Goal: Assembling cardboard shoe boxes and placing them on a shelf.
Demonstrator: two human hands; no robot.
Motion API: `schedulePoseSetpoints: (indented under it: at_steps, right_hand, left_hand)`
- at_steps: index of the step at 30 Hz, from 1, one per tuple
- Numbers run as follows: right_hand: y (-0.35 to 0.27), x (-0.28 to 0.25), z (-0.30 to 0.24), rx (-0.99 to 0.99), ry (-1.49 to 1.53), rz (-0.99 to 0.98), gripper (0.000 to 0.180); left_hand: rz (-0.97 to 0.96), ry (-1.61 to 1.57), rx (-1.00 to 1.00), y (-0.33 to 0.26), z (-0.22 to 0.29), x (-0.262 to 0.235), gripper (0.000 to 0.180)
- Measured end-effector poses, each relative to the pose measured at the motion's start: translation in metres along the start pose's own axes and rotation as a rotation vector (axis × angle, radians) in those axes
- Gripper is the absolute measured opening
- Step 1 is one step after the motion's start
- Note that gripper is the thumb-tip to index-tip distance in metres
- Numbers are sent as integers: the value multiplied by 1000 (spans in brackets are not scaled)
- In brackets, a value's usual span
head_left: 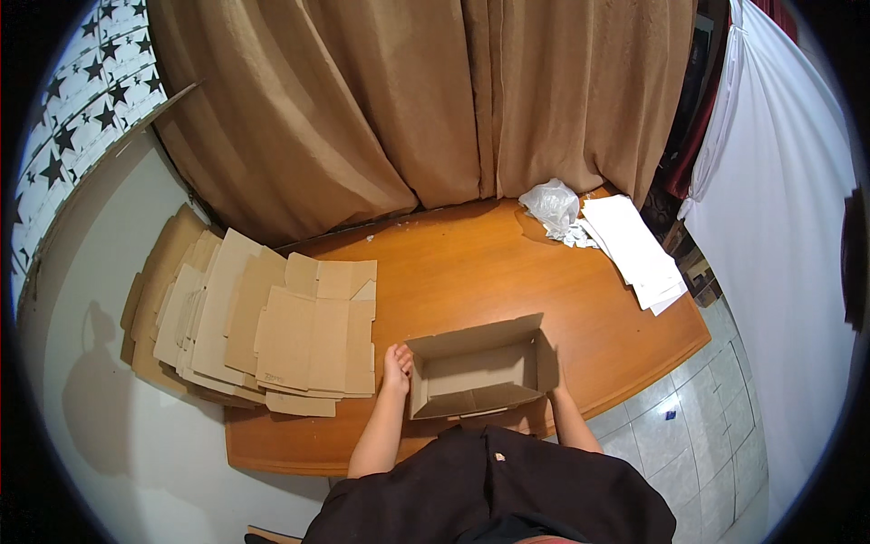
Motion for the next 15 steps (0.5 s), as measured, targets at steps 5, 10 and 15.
schedulePoseSetpoints:
  at_steps: [5,10,15]
  right_hand:
    - [-47,45,-86,19,47,15,37]
    - [-63,40,-87,210,135,-56,50]
    - [-85,36,-119,126,130,-120,64]
  left_hand:
    - [-17,42,-47,2,-21,-24,55]
    - [-252,45,-181,-56,-10,22,59]
    - [-165,134,-154,-49,-20,-11,70]
Point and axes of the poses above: each hand's wrist, its own y-axis towards the middle knuckle, its own x-axis out of the palm, z = x × y, the point moved 5 cm from there along y, towards the middle knuckle, and after that the axes turned 1 degree about x, right-handed, at the moved point
